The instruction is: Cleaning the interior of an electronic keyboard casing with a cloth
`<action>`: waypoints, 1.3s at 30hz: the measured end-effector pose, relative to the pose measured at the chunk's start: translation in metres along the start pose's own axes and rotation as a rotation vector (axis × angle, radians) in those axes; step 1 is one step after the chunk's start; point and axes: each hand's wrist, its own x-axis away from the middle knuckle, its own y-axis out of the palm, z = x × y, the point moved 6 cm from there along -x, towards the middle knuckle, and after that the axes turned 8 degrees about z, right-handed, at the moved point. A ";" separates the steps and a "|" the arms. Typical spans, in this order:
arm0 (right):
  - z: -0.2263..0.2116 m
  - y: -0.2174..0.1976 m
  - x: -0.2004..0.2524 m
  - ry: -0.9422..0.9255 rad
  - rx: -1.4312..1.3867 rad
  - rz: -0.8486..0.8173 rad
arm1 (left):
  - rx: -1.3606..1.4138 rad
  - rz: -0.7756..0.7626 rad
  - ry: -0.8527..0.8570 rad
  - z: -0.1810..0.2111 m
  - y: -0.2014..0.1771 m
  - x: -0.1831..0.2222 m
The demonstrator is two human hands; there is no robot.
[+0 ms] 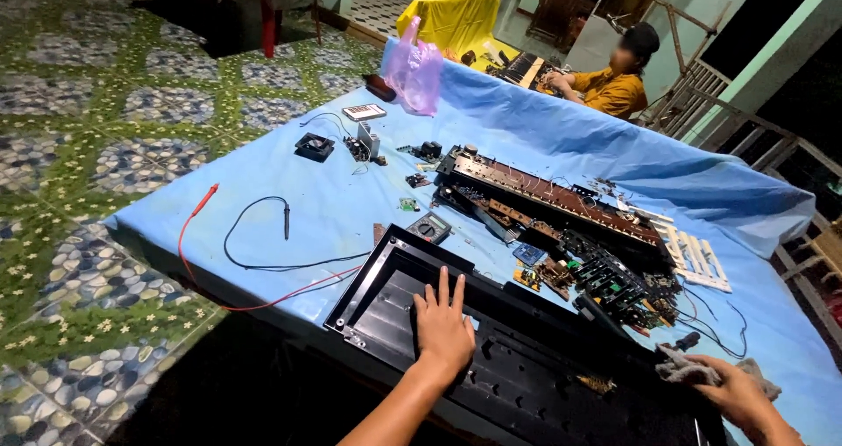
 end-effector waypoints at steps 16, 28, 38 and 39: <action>0.044 -0.001 0.014 0.092 -0.059 0.313 | 0.006 -0.106 0.027 -0.001 -0.022 0.009; -0.224 -0.007 0.163 -0.258 0.125 -0.172 | -0.030 -0.008 0.020 0.002 -0.002 0.001; -0.377 -0.144 0.243 -1.168 0.021 1.145 | -0.034 0.124 0.025 0.000 0.009 0.000; -0.388 -0.144 0.250 -1.324 0.025 1.205 | -0.033 0.059 0.032 0.000 0.003 -0.001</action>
